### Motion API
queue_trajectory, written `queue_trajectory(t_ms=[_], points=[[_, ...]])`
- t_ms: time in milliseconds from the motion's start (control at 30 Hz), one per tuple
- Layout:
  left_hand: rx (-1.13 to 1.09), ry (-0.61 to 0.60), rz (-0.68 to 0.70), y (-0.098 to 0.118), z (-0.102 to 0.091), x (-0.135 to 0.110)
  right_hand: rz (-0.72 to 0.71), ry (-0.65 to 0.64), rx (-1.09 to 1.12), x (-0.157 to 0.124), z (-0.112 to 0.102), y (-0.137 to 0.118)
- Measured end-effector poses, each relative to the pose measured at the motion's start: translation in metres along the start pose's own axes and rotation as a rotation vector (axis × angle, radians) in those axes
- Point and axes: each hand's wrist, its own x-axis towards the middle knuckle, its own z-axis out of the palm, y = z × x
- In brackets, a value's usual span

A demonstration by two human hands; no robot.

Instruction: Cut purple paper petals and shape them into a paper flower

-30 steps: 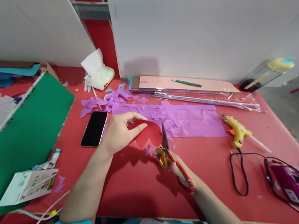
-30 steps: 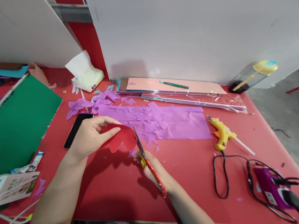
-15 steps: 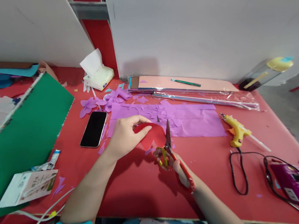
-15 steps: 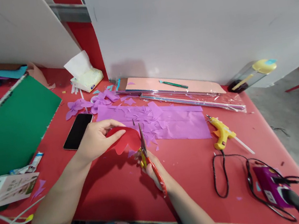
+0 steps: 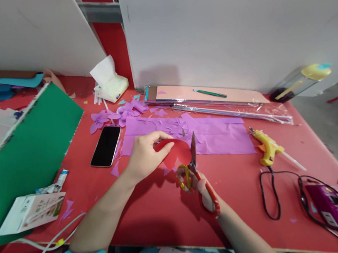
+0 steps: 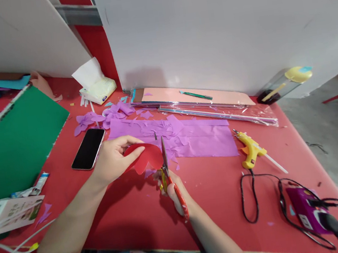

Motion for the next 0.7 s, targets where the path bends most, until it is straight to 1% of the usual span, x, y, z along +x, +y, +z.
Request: queue_trajectory(t_ms=[133, 233, 367, 700], points=[[0.02, -0.001, -0.002, -0.0002, -0.0007, 0.0004, 0.012, 0.005, 0.006, 0.0012, 0.0005, -0.0007], [0.021, -0.004, -0.004, -0.0005, -0.0015, 0.0008, -0.002, 0.028, -0.02, 0.0016, -0.0001, 0.0011], [0.012, -0.002, -0.004, -0.0019, -0.0019, 0.0008, 0.013, 0.044, -0.053, 0.0013, -0.0021, 0.0034], [-0.001, -0.028, -0.015, -0.0015, -0.0062, 0.0011, 0.033, 0.018, -0.078, 0.0008, -0.0026, -0.0037]])
